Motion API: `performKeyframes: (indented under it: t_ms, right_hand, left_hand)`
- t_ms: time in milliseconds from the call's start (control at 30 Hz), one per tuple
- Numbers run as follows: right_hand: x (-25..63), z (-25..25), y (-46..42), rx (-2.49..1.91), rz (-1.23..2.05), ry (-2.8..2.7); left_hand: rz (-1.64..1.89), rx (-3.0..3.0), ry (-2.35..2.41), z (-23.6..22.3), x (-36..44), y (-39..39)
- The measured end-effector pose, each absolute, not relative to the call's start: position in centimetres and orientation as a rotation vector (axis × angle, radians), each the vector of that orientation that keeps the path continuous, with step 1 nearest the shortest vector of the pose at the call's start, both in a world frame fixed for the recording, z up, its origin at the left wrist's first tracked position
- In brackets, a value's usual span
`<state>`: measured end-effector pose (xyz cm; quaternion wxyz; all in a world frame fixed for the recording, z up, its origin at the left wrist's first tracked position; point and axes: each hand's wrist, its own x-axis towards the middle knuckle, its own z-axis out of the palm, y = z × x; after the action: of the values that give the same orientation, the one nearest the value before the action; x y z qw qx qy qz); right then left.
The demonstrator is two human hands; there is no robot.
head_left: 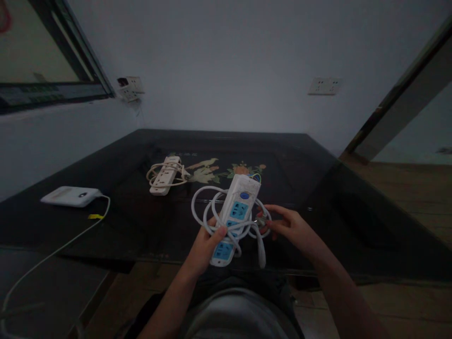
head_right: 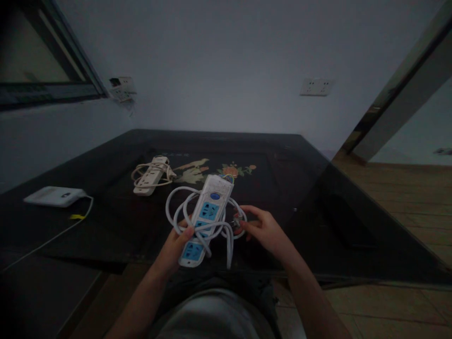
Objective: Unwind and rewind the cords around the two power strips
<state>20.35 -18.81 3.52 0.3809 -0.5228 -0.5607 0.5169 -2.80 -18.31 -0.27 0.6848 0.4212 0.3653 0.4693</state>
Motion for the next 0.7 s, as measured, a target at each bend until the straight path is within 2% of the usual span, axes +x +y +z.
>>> performKeyframes:
  t_ms: [200,400,700]
  right_hand:
    - [20.1,3.2,-16.4,-1.391,1.346,-1.68]
    - [19.0,2.2,-11.8,-1.245,1.124,-1.819]
    - [16.8,2.0,-6.6,-1.355,1.277,-1.319]
  left_hand:
    - [0.999,0.863,0.822,1.0,-3.1,-16.5]
    - [1.019,0.886,0.864,1.9,-4.4,-14.5]
    - [0.959,0.872,0.842,2.7,-4.2,-7.8]
